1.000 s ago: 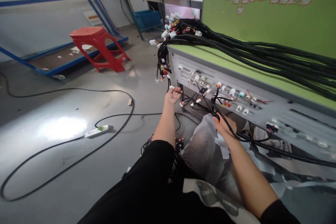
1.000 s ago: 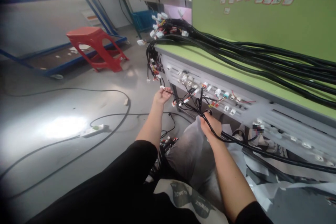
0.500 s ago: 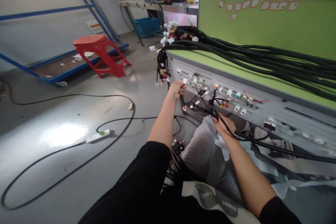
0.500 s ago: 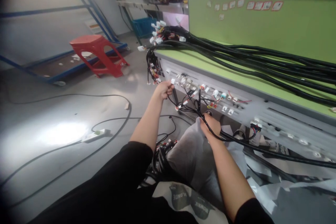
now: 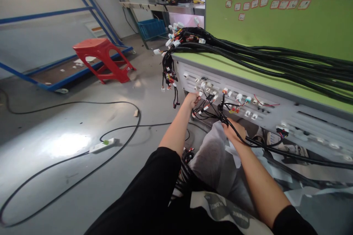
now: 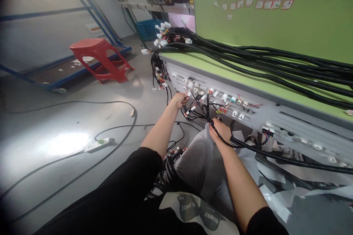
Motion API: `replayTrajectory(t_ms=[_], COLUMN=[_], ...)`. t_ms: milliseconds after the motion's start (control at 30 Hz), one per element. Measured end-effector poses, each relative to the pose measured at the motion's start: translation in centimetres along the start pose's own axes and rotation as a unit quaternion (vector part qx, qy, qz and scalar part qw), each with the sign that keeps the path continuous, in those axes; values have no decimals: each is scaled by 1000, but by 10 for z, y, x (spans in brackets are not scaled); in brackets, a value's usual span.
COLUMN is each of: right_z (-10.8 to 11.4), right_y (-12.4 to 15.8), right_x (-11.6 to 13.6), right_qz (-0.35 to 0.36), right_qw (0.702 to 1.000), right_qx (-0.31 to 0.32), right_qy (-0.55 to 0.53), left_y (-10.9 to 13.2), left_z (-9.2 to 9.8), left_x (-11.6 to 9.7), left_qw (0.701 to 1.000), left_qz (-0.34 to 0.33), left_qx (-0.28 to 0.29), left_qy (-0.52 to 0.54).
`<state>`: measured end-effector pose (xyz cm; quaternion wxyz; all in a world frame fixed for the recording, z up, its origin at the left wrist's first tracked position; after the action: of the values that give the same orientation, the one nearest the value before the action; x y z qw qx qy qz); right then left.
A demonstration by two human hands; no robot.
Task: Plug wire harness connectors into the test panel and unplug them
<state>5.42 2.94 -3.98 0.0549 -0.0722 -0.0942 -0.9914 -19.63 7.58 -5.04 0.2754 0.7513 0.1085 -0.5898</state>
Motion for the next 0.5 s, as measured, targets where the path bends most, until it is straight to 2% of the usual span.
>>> replayTrajectory(t_ms=[500], right_z=[4], right_y=[2], right_x=[1], right_qz=[-3], right_qw=[1000], right_qx=[9], right_qy=[2], left_y=[1], left_z=[-2], left_x=[-1], left_qw=[1000], left_qz=[-5], left_qx=[-13], left_qy=[16])
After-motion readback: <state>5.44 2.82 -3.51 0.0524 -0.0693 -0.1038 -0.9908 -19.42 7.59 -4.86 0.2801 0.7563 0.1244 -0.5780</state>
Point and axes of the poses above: each hand's wrist, its own y-axis away from the middle knuckle, its own z-axis out of the back of the hand, x = y × z, the point moved 8 cm from there along -y, towards the middle knuckle, and after that the axes turned 11 degrees about -z, right-handed, at the moved point
